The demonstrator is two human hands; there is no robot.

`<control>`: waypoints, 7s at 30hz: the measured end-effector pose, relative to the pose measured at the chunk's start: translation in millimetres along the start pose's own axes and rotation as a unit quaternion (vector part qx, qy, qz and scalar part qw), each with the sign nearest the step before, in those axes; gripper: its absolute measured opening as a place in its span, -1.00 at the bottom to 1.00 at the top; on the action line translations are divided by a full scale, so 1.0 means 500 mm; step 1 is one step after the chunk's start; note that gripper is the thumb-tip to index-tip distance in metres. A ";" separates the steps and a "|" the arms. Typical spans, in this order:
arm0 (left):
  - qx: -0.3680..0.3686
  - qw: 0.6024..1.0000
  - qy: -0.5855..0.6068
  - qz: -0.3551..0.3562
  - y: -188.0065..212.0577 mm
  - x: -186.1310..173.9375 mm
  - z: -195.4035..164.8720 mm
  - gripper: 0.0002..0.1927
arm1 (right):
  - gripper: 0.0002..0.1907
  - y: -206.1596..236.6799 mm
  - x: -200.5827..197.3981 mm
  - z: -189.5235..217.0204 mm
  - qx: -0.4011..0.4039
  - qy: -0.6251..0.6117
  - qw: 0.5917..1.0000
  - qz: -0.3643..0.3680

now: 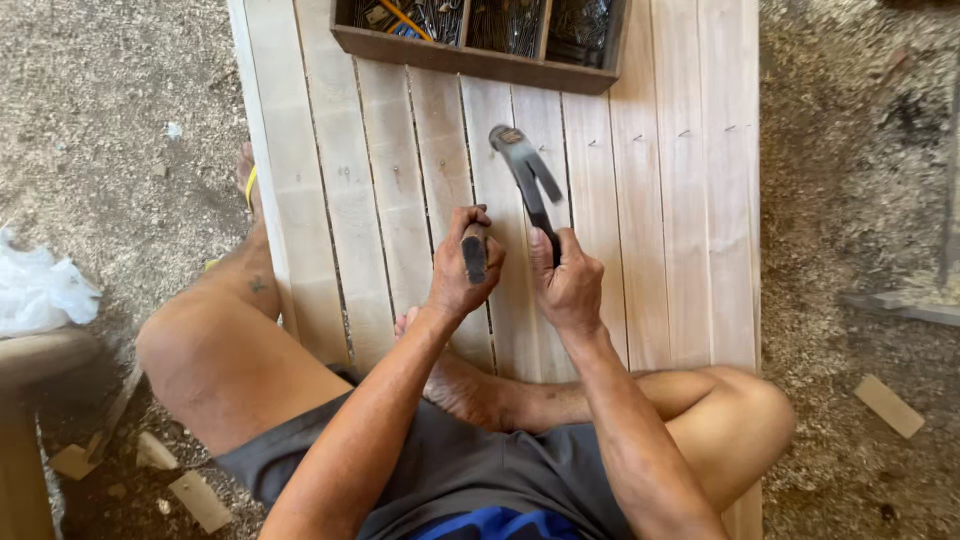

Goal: The person sits cross-legged on a slatted wooden work surface and hammers nails into the slats. They take nails from a compartmentalized box, hold a small wooden block in one hand, and drive nails with a claw hammer, repositioning along the boards.

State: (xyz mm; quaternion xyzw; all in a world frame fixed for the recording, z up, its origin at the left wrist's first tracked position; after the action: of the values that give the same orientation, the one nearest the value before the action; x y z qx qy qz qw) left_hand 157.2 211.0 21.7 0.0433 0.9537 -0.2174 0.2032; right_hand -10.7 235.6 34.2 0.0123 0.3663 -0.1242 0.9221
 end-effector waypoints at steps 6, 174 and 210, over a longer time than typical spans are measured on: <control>-0.008 0.999 -0.027 0.022 -0.007 0.006 -0.003 -0.72 | -0.54 -0.028 0.063 -0.071 0.092 0.050 0.992 0.068; 0.055 0.942 0.127 0.305 -0.566 0.678 -0.051 -0.65 | -0.45 -0.096 -0.404 -0.206 -0.161 -0.079 0.931 -0.316; -0.055 0.930 -0.006 0.364 -0.489 0.518 -0.017 -0.81 | -0.51 -0.055 -0.262 -0.398 0.162 0.080 0.981 -0.067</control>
State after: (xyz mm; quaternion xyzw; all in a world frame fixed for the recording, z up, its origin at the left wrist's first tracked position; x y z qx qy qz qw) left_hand -124.6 -7.3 20.7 0.3748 0.8819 -0.0759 0.2758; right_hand -243.0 260.3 -20.8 0.1471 0.4135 -0.2421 0.8653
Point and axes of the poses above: each hand's wrist, its own y-axis away from the middle knuckle, its own x-axis out of the palm, z = x × y, the point moved 8 cm from there along -y, towards the middle knuckle, and after that the axes turned 5 degrees about x, right-handed, at the moved point
